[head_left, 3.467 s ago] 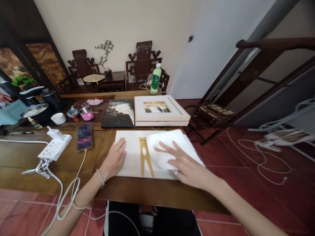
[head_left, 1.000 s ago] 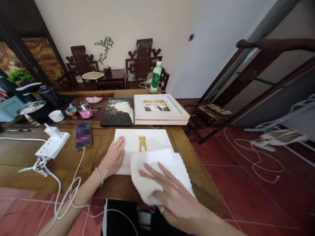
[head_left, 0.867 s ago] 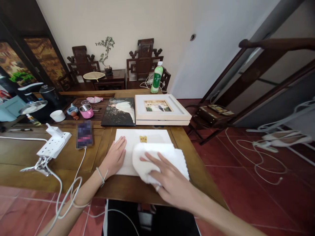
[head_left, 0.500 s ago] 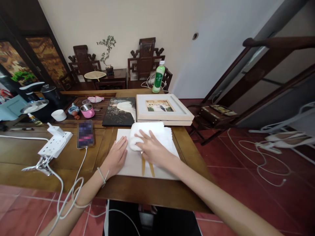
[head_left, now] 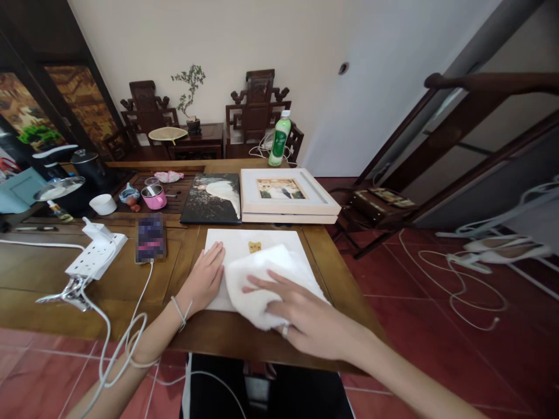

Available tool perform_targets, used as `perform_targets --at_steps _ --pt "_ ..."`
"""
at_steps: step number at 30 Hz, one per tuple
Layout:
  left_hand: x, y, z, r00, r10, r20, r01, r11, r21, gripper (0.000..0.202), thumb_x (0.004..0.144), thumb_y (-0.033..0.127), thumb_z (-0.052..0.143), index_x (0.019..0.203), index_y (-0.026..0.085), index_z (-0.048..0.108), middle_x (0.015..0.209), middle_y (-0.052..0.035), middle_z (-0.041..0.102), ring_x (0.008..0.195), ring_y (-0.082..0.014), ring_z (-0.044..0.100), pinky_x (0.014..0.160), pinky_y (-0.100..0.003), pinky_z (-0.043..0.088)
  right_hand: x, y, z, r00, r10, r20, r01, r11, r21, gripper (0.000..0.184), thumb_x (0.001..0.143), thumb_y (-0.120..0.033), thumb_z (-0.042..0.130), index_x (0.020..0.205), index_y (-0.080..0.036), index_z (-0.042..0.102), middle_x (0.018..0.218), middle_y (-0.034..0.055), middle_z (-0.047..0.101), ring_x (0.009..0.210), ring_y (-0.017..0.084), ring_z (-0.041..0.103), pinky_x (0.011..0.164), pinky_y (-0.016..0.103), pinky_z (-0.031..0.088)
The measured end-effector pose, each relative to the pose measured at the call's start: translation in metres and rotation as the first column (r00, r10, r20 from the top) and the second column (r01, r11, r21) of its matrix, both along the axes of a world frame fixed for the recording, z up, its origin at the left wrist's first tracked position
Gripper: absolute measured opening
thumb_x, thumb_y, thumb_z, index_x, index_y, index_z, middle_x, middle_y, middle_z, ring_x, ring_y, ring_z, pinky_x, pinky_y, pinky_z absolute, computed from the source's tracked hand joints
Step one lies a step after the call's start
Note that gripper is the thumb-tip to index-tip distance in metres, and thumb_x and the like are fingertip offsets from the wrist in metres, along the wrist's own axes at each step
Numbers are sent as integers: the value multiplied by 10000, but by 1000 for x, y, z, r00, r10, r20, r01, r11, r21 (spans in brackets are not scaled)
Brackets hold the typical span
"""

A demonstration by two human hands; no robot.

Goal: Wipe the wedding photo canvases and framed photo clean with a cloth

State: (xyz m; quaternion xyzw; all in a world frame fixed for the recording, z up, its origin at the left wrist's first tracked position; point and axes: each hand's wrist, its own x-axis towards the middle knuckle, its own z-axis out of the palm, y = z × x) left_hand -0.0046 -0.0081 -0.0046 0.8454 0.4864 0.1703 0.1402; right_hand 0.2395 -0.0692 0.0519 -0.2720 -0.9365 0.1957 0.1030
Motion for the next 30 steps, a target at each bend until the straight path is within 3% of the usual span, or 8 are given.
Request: perform_targets --at_steps 7,12,14,17,23,26,30 --pt "1 -1 0 1000 10 10 -9 1000 -25 477 979 278 247 1414 104 337 1516 -156 300 1433 -233 195 1156 -502 181 -15 61 -16 960 -280 25 272 946 178 430 702 -16 457 1082 -130 623 1360 175 514 1378 251 290 1126 519 222" --pt "1 -3 6 968 90 236 -89 996 -15 521 989 349 220 1433 90 301 1525 -160 275 1428 -213 217 1167 -441 197 -50 72 -15 916 -393 82 366 902 230 422 735 -48 490 1130 -109 623 1374 190 494 1364 364 282 1071 630 219" --pt "1 -3 9 933 138 331 -139 990 -20 533 991 377 202 1439 106 300 1524 -144 287 1419 -198 247 1171 -416 203 -61 66 -13 930 -350 110 318 919 234 378 746 -77 519 1098 -121 648 1409 186 455 1371 380 256 1079 645 170" --pt "0 -4 11 902 149 405 -154 988 -20 542 989 412 204 1458 148 267 1537 -107 271 1420 -188 241 1179 -407 184 -69 51 -11 969 -176 171 141 970 197 318 762 -132 561 1054 -165 680 1446 157 414 1388 357 224 1104 617 129" --pt "-1 -6 11 896 133 424 -138 990 -19 577 986 447 167 1463 136 259 1528 -104 293 1417 -203 251 1176 -402 194 -43 15 -7 981 174 81 -180 982 65 275 703 -158 596 956 -195 699 1450 95 427 1407 286 196 1150 522 48" --pt "0 -7 10 929 103 356 -96 995 -37 573 988 432 158 1442 117 307 1512 -122 324 1410 -211 269 1169 -410 210 -23 2 0 982 185 20 -186 983 5 315 697 -120 552 971 -205 683 1385 66 511 1402 218 227 1166 456 53" --pt "1 -5 5 982 31 188 -23 999 -40 557 988 394 192 1441 83 284 1526 -156 274 1431 -231 204 1166 -475 174 -7 5 8 998 64 7 -64 998 -9 368 696 -61 489 980 -210 671 1307 84 581 1362 184 324 1166 428 127"
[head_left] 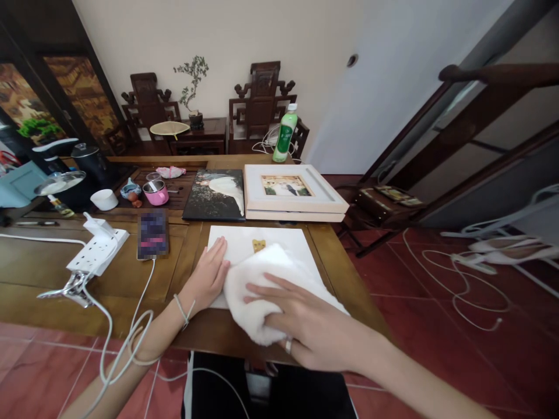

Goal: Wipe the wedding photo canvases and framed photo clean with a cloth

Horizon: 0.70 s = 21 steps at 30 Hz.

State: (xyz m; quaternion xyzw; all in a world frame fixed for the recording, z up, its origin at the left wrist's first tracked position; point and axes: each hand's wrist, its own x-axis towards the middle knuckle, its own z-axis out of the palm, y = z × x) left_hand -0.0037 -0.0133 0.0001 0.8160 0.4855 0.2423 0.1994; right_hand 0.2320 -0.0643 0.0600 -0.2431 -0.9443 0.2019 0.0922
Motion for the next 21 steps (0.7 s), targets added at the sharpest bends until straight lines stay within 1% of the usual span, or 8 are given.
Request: perform_targets --at_steps 4,6,8,11,14,16,18,21 --pt "0 2 -5 994 -23 -105 24 1000 14 510 989 340 213 1440 112 281 1527 -157 272 1434 -234 190 1159 -510 160 3 30 -5 986 -167 -8 167 981 96 354 675 -40 476 954 -158 659 1307 158 561 1337 258 364 1133 491 206" --pt "0 3 -5 991 -27 -127 29 999 16 491 986 315 228 1428 115 307 1514 -161 303 1431 -238 200 1160 -513 154 0 50 -9 969 -242 -45 246 962 120 351 695 -29 456 965 -156 640 1258 148 591 1270 270 440 1091 485 280" --pt "1 3 -6 990 -32 -136 35 999 17 483 982 292 247 1425 109 312 1506 -167 319 1430 -247 205 1157 -523 156 -9 69 -11 954 -288 -83 297 948 114 300 746 -38 430 933 -167 626 1149 119 642 1133 260 536 1014 443 367" --pt "1 3 -5 991 -39 -130 43 999 28 476 978 267 270 1436 141 298 1516 -150 304 1427 -260 212 1152 -542 163 -30 94 -9 948 -303 -93 312 945 96 243 822 -94 414 928 -177 617 1023 87 670 963 245 580 878 379 435" --pt "2 3 -4 993 -39 -111 46 998 53 470 972 254 280 1430 155 314 1501 -145 332 1413 -274 249 1149 -559 170 -55 111 -7 958 -275 -80 282 955 89 236 854 -134 419 973 -188 616 1048 68 666 944 239 578 828 338 426" --pt "2 3 -4 993 -40 -108 47 997 66 472 961 235 295 1423 143 330 1468 -158 379 1394 -283 289 1147 -563 177 -67 117 -6 965 -255 -67 260 962 88 228 854 -142 424 952 -197 622 1036 58 670 941 240 580 821 326 410" --pt "2 2 -4 992 -41 -117 49 996 69 479 950 211 302 1422 136 331 1456 -162 392 1384 -283 306 1149 -558 178 -71 119 -4 967 -250 -54 254 963 85 219 839 -138 431 916 -201 625 985 56 677 919 243 585 798 318 403" --pt "1 2 -5 990 -42 -137 51 997 61 488 947 199 294 1431 139 309 1492 -154 340 1407 -276 260 1152 -554 168 -59 116 -2 957 -286 -39 289 955 74 212 820 -128 429 897 -196 614 910 60 671 866 240 592 745 303 404"
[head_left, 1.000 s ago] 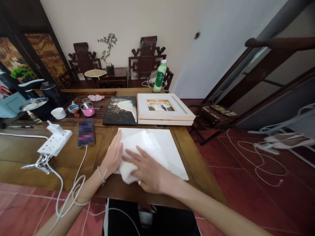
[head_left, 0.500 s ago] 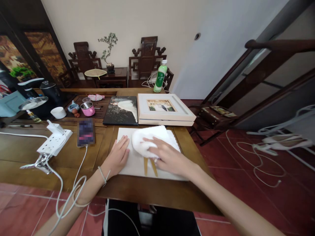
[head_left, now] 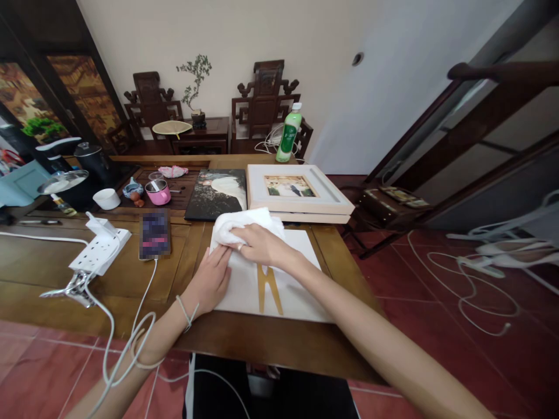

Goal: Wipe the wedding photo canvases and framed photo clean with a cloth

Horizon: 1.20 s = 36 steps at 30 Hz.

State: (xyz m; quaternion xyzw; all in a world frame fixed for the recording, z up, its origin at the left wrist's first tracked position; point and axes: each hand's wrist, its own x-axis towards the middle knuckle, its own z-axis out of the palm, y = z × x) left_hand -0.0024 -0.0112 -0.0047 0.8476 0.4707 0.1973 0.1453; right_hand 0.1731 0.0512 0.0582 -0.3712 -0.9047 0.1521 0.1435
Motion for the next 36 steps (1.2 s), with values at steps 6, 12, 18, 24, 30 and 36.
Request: perform_targets --at_steps 6,12,18,24,30,36 --pt "-1 0 -3 999 4 -42 -3 1000 7 477 962 215 275 1433 140 295 1506 -153 323 1423 -252 226 1152 -529 179 67 -15 2 991 -130 28 131 991 -26 203 772 -92 401 806 -193 573 786 47 634 774 222 594 708 294 419" --pt "-1 0 -2 1000 11 -24 -11 1000 -2 476 961 226 269 1424 122 319 1499 -166 331 1424 -255 224 1153 -530 177 124 -41 -14 969 -240 63 241 970 -13 198 754 -114 382 798 -195 557 844 102 642 902 306 609 737 388 471" --pt "-2 1 -1 999 35 16 -34 999 -20 483 975 266 255 1430 113 304 1509 -164 313 1431 -238 200 1160 -498 177 143 -112 -17 981 -139 138 152 984 -88 233 785 -124 425 885 -242 600 1395 44 491 1354 333 322 957 474 453" --pt "-1 1 0 999 34 -7 -34 999 -20 479 974 267 260 1422 107 315 1504 -163 324 1427 -236 214 1162 -504 160 145 -144 0 989 -36 143 60 984 -169 301 727 -74 476 884 -289 617 1421 -49 464 1338 272 365 971 407 492" --pt "-1 1 -1 998 40 -42 -41 999 -24 487 978 265 249 1416 64 322 1503 -177 318 1429 -232 208 1165 -489 158 134 -87 -8 980 -114 165 128 989 -78 255 804 -128 433 952 -213 624 1415 75 471 1326 348 369 948 479 470" --pt "-1 1 -1 999 41 -26 -41 999 -22 470 973 252 262 1413 108 342 1507 -157 321 1428 -231 215 1163 -492 170 124 -26 -19 989 -95 114 93 995 26 222 847 -146 410 920 -182 617 1071 129 656 1108 322 570 924 474 460"
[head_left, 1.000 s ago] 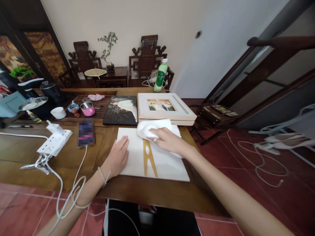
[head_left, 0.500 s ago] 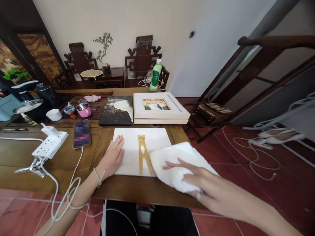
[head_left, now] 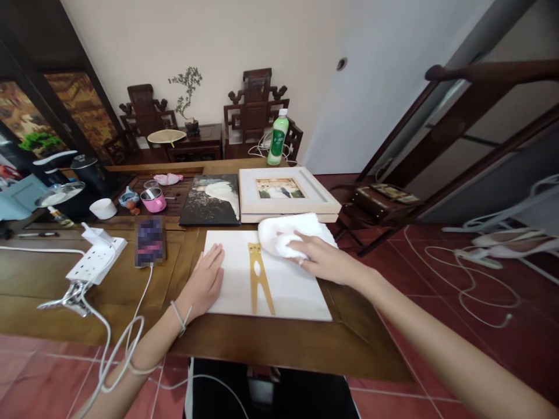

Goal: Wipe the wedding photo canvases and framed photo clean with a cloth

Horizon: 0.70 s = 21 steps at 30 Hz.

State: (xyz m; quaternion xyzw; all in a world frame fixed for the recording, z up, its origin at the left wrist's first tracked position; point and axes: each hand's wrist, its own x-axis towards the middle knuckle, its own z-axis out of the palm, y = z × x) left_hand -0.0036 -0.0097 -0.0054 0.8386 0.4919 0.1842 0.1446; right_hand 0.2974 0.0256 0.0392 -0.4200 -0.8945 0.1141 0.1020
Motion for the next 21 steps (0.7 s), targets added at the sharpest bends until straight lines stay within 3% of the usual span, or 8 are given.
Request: perform_targets --at_steps 2,5,8,11,16,18,21 --pt "0 0 -1 1000 -5 -1 5 1000 3 469 972 244 255 1414 112 341 1506 -154 324 1429 -229 212 1164 -495 165 -2 5 -5 1000 -4 -10 4 1000 14 222 845 -135 410 918 -174 615 1095 134 649 1116 323 563 942 486 446" --pt "-1 1 -1 1000 -7 -12 7 1000 1 473 974 245 250 1413 93 338 1507 -162 317 1432 -227 203 1167 -490 154 -4 -7 -9 999 -6 -39 7 1000 26 227 832 -124 419 921 -169 623 1288 144 560 1259 345 449 989 512 412" --pt "0 0 -1 1000 -8 -7 8 1000 4 471 973 243 258 1410 92 344 1505 -164 321 1430 -231 206 1167 -490 157 -2 -40 -5 998 -9 -59 7 999 -33 238 787 -106 454 919 -184 636 1399 112 478 1366 351 290 1026 538 387" --pt "0 0 0 1000 -6 -3 6 1000 2 470 971 240 263 1407 88 350 1498 -168 334 1427 -239 215 1164 -499 165 2 -83 9 1000 12 -22 -15 989 -148 273 720 -70 476 888 -203 645 1453 73 421 1384 340 236 1044 539 382" --pt "1 0 1 1000 -6 -29 6 1000 -8 483 971 245 254 1407 59 349 1500 -172 326 1428 -242 212 1166 -497 159 9 -138 34 994 93 -49 -103 948 -300 336 659 -35 470 831 -262 647 1408 -3 480 1324 273 387 1034 448 437" --pt "1 0 1 999 -7 -34 7 1000 -9 485 972 246 250 1407 56 347 1502 -172 324 1429 -242 209 1166 -497 160 12 -142 35 995 71 -69 -90 944 -317 359 651 -39 481 854 -281 653 1405 -24 482 1305 280 416 996 433 474" --pt "1 0 0 999 -7 -32 7 1000 -5 483 972 243 250 1406 56 347 1500 -177 324 1429 -245 209 1165 -501 163 16 -128 27 997 22 -74 -42 957 -288 329 699 -78 480 891 -280 654 1357 -1 539 1276 299 455 937 433 508"
